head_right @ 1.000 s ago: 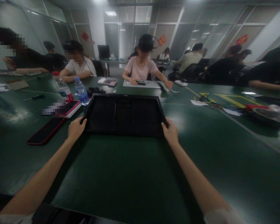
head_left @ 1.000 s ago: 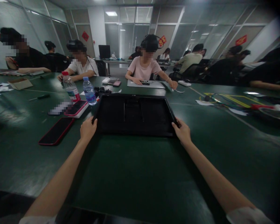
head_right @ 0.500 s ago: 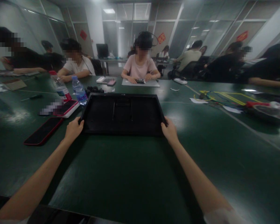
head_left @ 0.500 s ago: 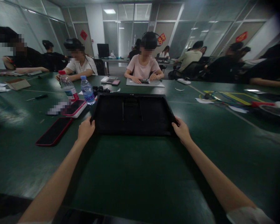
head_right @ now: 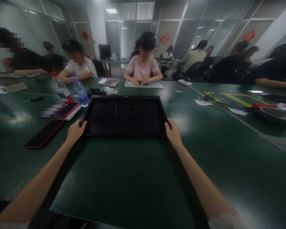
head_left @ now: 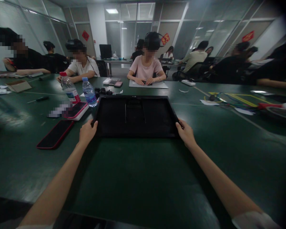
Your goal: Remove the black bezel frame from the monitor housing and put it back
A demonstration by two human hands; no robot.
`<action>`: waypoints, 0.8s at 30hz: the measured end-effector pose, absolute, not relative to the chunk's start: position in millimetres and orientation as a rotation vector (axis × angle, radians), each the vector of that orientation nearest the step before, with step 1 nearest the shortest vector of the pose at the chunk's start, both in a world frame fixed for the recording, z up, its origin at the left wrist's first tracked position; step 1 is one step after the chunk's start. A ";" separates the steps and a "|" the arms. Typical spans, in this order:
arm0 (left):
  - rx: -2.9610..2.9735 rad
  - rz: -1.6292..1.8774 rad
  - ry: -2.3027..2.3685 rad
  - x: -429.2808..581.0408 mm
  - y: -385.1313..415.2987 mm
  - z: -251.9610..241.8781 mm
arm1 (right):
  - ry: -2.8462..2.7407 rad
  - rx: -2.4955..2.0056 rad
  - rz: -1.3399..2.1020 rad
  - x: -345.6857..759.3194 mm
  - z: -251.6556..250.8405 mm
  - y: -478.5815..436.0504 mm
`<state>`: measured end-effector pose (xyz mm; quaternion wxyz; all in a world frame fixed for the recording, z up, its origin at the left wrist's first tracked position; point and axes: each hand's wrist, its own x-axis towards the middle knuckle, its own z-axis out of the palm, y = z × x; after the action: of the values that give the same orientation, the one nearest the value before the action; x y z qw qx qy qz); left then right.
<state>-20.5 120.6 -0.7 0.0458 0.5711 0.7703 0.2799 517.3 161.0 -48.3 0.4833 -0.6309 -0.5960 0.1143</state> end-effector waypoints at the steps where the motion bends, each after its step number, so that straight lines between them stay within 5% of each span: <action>1: 1.731 0.860 2.350 -20.2 120.8 -0.6 | -1.457 -1.536 0.278 517.2 -48.0 161.1; 14: 1.553 0.774 2.437 -26.8 117.8 12.6 | -1.493 -1.509 0.393 519.9 -52.7 166.5; 24: 2.345 1.112 2.260 11.6 103.0 16.0 | -1.796 -1.592 -0.321 474.2 -16.4 129.2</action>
<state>11.6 103.0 16.0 -0.1493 0.6739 0.6493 0.3194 474.2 129.2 -16.4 0.3521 -0.6154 -0.6942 -0.1241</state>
